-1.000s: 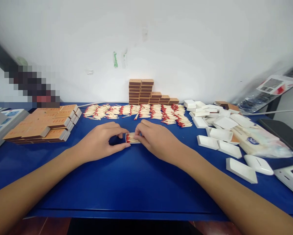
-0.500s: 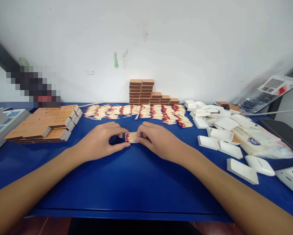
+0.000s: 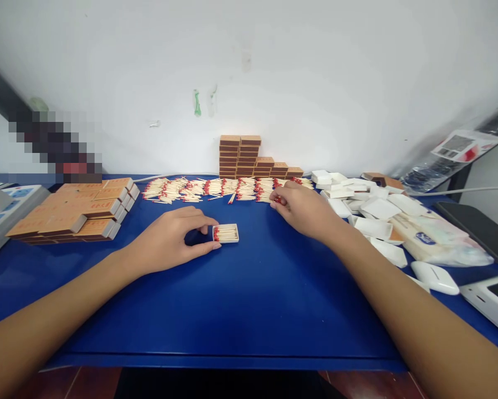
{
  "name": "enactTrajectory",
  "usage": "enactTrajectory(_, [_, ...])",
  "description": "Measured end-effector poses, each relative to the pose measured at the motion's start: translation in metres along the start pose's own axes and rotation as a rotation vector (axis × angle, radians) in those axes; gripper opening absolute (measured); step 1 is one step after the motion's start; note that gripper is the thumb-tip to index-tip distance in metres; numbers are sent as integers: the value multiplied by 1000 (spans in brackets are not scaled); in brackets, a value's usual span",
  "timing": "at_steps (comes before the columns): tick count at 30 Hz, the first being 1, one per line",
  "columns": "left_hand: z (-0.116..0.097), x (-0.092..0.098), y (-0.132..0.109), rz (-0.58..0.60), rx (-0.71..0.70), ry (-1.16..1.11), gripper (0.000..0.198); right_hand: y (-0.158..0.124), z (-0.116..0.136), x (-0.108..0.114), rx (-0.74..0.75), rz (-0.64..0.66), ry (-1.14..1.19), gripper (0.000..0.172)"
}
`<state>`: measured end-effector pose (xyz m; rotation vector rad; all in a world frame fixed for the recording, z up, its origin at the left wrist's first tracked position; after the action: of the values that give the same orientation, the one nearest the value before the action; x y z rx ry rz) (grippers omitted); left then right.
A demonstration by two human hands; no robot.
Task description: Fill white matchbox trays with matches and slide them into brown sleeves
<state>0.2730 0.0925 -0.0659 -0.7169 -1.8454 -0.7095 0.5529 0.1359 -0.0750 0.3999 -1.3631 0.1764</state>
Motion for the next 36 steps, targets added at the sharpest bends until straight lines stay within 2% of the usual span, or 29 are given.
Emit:
enactTrajectory(7, [0,1,-1,-11,-2,8,29,2,6,-5,31,-45,16,23])
enactTrajectory(12, [0,1,-1,-13,-2,12,28,3,9,-8,55,-24,61,15])
enactTrajectory(27, [-1,1,0,0,10,6,26,6,7,-12,3,0,30,14])
enactTrajectory(36, [-2,2,0,2,9,7,27,6,8,-13,38,-12,44,16])
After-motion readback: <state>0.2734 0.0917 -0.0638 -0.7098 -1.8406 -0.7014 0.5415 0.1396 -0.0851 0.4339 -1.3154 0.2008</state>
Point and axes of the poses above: each hand's wrist, its own y-axis towards the middle knuckle, its own x-axis out of the back of the hand, z = x × y, the point moved 6 cm from there along y, towards the middle knuckle, and after that the axes turned 7 degrees about z, right-handed, at the moved point
